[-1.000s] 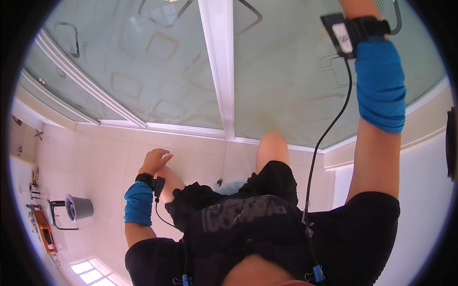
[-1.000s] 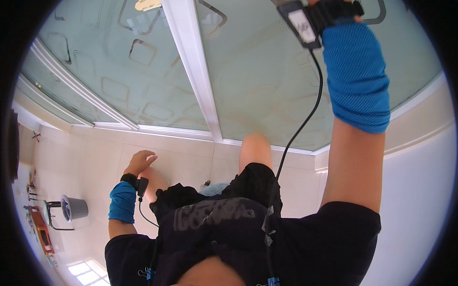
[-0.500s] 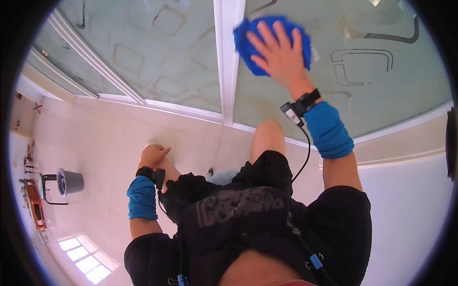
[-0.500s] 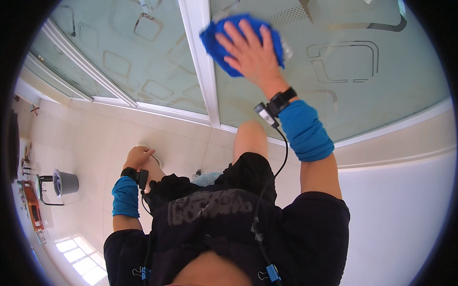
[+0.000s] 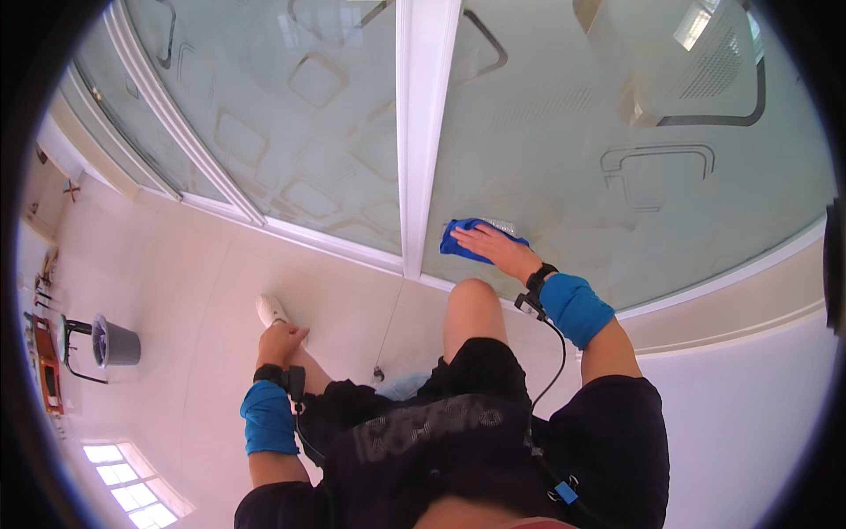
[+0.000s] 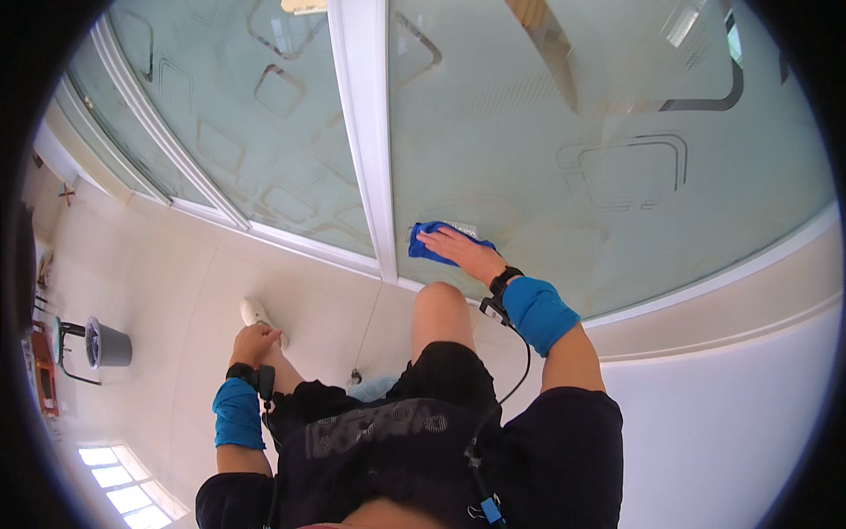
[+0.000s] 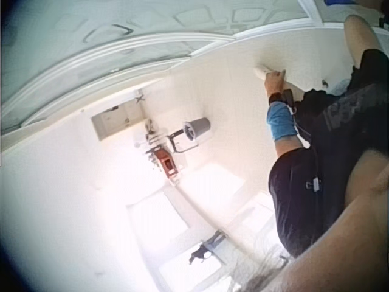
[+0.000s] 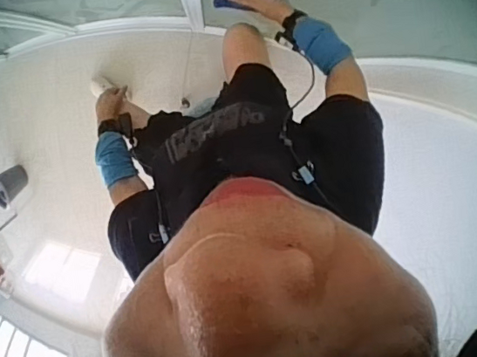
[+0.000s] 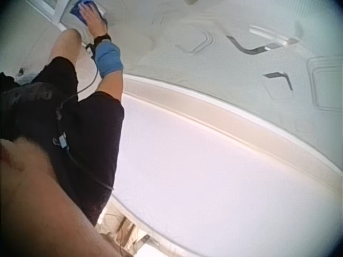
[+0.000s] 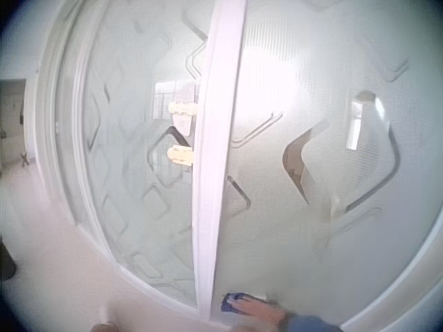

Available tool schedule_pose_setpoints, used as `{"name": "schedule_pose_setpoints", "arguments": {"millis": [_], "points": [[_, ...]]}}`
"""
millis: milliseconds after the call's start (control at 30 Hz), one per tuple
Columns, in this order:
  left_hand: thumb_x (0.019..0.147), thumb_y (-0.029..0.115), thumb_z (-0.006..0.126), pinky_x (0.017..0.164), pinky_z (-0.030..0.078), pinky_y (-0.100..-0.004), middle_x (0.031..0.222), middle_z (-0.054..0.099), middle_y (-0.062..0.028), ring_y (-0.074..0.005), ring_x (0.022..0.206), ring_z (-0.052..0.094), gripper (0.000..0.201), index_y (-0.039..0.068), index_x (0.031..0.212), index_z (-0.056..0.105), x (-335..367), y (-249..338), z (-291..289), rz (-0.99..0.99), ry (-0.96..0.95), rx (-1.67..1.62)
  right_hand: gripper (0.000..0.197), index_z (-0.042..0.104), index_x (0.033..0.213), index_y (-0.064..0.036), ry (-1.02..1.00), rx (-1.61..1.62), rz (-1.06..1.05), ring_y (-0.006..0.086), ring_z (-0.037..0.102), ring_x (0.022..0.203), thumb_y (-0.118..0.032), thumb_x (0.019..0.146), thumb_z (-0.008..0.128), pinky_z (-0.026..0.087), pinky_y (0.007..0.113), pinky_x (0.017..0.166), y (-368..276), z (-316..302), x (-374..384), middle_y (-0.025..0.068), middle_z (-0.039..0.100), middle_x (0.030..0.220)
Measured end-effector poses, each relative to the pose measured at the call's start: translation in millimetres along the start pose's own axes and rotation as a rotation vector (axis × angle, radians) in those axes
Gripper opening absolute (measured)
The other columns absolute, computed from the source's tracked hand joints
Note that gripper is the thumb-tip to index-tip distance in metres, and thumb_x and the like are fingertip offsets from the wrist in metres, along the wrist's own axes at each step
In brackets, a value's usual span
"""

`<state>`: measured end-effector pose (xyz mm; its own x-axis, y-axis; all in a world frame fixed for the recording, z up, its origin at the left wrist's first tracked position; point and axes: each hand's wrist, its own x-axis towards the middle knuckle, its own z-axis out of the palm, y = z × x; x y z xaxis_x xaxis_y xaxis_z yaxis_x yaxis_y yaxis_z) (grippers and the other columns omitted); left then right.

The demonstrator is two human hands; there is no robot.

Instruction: The person wipes a glass shower door with a blue cloth, then moves to wipe a white door and its frame. The person uses a cloth to clean the surfaces in a home setting.

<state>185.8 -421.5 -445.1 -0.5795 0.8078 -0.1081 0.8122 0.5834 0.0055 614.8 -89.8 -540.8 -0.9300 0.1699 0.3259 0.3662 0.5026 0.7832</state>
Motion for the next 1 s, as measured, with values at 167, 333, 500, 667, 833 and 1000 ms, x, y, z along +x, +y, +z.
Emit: {"name": "schedule_pose_setpoints", "arguments": {"millis": [167, 333, 500, 667, 833, 1000], "points": [[0.088, 0.051, 0.062, 0.085, 0.054, -0.0464, 0.096, 0.076, -0.0149, -0.0346, 0.094, 0.071, 0.045, 0.01, 0.096, 0.079, 10.0, 1.9, 15.9, -0.089, -0.017, 0.104, 0.063, 0.038, 0.157, -0.0233, 0.163, -0.025, 0.198, 0.0146, 0.025, 0.152, -0.025, 0.095, 0.052, 0.015, 0.044, 0.123, 54.7, -21.6, -3.5, -0.0056, 0.029, 0.166], [0.087, 0.052, 0.063, 0.087, 0.055, -0.0455, 0.102, 0.075, -0.0157, -0.0349, 0.099, 0.07, 0.048, 0.009, 0.101, 0.079, 19.6, 6.2, 25.8, -0.055, -0.035, 0.251, 0.067, 0.046, 0.152, -0.0296, 0.233, 0.149, 0.365, 0.0194, 0.035, 0.147, -0.042, 0.088, 0.065, 0.023, 0.048, 0.119, 151.6, -73.4, -9.6, -0.0054, 0.038, 0.161], [0.088, 0.054, 0.064, 0.089, 0.056, -0.0412, 0.106, 0.076, -0.0118, -0.0312, 0.105, 0.071, 0.048, 0.012, 0.106, 0.079, 7.0, 22.7, 26.1, -0.252, -0.039, 0.384, 0.068, 0.051, 0.149, -0.0309, 0.48, 0.14, 0.508, 0.0268, 0.037, 0.146, -0.044, 0.085, 0.07, 0.022, 0.053, 0.12, 262.2, -129.1, -2.2, 0.0005, 0.043, 0.158], [0.088, 0.051, 0.063, 0.09, 0.056, -0.0439, 0.106, 0.075, -0.0172, -0.0358, 0.104, 0.07, 0.052, 0.002, 0.101, 0.078, 3.5, 47.1, 26.9, -0.19, 0.077, 0.343, 0.063, 0.05, 0.149, -0.0333, 0.644, -0.191, 0.738, 0.0299, 0.036, 0.145, -0.047, 0.09, 0.066, 0.025, 0.056, 0.117, 371.1, -169.0, -21.2, 0.0026, 0.041, 0.159], [0.088, 0.05, 0.063, 0.091, 0.055, -0.0447, 0.106, 0.074, -0.0164, -0.0356, 0.105, 0.069, 0.052, 0.002, 0.101, 0.078, 6.3, 36.6, 32.9, -0.163, 0.112, 0.403, 0.066, 0.046, 0.151, -0.0156, 0.757, -0.379, 1.099, 0.0379, 0.033, 0.146, -0.043, 0.094, 0.062, 0.022, 0.056, 0.119, 432.4, -190.5, -61.2, 0.0155, 0.039, 0.159], [0.088, 0.048, 0.064, 0.091, 0.054, -0.048, 0.105, 0.074, -0.0166, -0.0386, 0.105, 0.067, 0.05, 0.003, 0.102, 0.078, 6.5, 21.1, 34.0, -0.14, 0.138, 0.452, 0.064, 0.044, 0.153, -0.0155, 0.778, -0.433, 1.213, 0.0403, 0.031, 0.147, -0.043, 0.097, 0.058, 0.02, 0.058, 0.119, 422.2, -180.7, -52.8, 0.0165, 0.036, 0.16]]}}
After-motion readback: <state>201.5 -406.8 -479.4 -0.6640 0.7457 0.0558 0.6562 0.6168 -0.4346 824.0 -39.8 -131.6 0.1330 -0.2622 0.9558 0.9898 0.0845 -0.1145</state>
